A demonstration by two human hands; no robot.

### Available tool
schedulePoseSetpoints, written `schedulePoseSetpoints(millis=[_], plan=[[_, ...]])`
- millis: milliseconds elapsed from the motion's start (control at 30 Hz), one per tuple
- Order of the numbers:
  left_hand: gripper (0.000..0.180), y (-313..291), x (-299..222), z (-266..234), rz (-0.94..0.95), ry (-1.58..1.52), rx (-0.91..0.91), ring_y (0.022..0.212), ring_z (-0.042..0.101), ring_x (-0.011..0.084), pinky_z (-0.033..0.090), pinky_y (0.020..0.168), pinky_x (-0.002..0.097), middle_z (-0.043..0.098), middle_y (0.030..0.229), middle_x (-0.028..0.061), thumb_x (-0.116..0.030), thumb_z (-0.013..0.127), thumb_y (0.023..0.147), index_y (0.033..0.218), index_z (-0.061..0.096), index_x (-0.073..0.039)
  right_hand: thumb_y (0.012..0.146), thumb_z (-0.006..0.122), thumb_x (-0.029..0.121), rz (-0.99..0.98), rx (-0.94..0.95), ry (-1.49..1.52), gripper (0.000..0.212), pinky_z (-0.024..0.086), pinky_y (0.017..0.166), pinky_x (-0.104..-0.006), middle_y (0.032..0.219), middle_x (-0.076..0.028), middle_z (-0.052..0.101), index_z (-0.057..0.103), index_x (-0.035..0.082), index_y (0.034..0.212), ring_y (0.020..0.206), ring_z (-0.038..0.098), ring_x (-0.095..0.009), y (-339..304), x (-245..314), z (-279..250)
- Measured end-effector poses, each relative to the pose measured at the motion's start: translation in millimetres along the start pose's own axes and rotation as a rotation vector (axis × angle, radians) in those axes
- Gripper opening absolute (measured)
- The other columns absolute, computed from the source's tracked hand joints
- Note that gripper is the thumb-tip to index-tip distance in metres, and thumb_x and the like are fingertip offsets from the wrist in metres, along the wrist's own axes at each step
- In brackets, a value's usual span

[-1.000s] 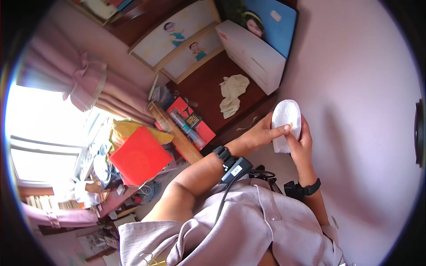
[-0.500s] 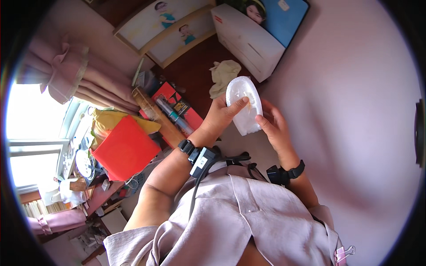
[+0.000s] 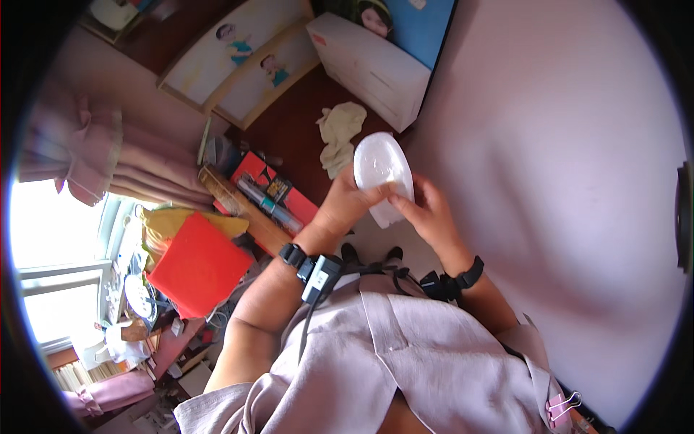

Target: The person wipes the front and back of a wooden picture frame with a cloth before placing it back on a shelf and wiping the shelf surface.

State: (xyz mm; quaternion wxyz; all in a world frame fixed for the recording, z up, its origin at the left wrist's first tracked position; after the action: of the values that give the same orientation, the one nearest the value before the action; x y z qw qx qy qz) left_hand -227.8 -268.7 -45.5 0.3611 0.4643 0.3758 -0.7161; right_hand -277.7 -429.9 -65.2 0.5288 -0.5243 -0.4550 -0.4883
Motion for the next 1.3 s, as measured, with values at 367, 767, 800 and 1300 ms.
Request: schedulePoseSetpoints(millis=[367, 767, 800, 1300], plan=[[0.066, 23.3, 13.8, 53.4, -0.034, -0.067, 0.262, 0.103, 0.054, 0.0147, 0.044, 0.090, 0.0298, 0.057, 0.110, 0.0057, -0.007, 0.075, 0.071, 0.128, 0.041, -0.003, 0.078, 0.071, 0.018, -0.004, -0.152, 0.082, 0.050, 0.048, 0.076, -0.0256, 0.099, -0.007, 0.060, 0.050, -0.002, 0.120, 0.089, 0.057, -0.012, -24.0, -20.8, -52.7], [0.059, -25.0, -3.8, 19.6, 0.152, 0.077, -0.136, 0.103, 0.054, 0.0165, 0.042, 0.091, 0.0301, 0.059, 0.111, 0.0094, -0.028, 0.073, 0.079, 0.123, 0.046, 0.000, 0.082, 0.071, 0.025, -0.065, 0.208, 0.071, 0.052, 0.043, 0.087, -0.0273, 0.111, -0.007, 0.055, 0.047, 0.000, 0.121, 0.100, 0.053, -0.015, 4.6, 24.8, -4.3], [0.058, -34.5, -10.1, 11.4, 0.149, 0.078, -0.161, 0.102, 0.054, 0.0163, 0.043, 0.090, 0.0300, 0.059, 0.110, 0.0094, -0.027, 0.072, 0.079, 0.123, 0.047, 0.001, 0.081, 0.072, 0.026, -0.037, 0.254, 0.059, 0.054, 0.042, 0.088, -0.0279, 0.112, -0.007, 0.055, 0.046, 0.000, 0.122, 0.101, 0.053, -0.015, 6.0, 29.2, 6.8], [0.051, -290.8, -105.3, -123.0, 0.550, -0.015, -0.797, 0.102, 0.055, 0.0113, 0.047, 0.087, 0.0285, 0.057, 0.111, 0.0057, -0.007, 0.067, 0.082, 0.125, 0.041, -0.002, 0.076, 0.073, 0.041, -0.090, 0.651, 0.101, 0.079, 0.043, 0.088, -0.0253, 0.123, -0.013, 0.049, 0.039, -0.002, 0.132, 0.099, 0.051, -0.014, -15.3, 49.6, 180.1]])
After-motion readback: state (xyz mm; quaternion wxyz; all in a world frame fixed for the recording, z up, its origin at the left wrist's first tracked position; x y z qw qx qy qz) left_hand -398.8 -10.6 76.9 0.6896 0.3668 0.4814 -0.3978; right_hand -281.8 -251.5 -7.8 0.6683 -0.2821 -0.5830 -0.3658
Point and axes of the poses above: each hand's wrist, its own y-axis towards the middle knuckle, its own z-axis out of the palm, x = y × z, the point moved 1 cm from there along y, towards the middle knuckle
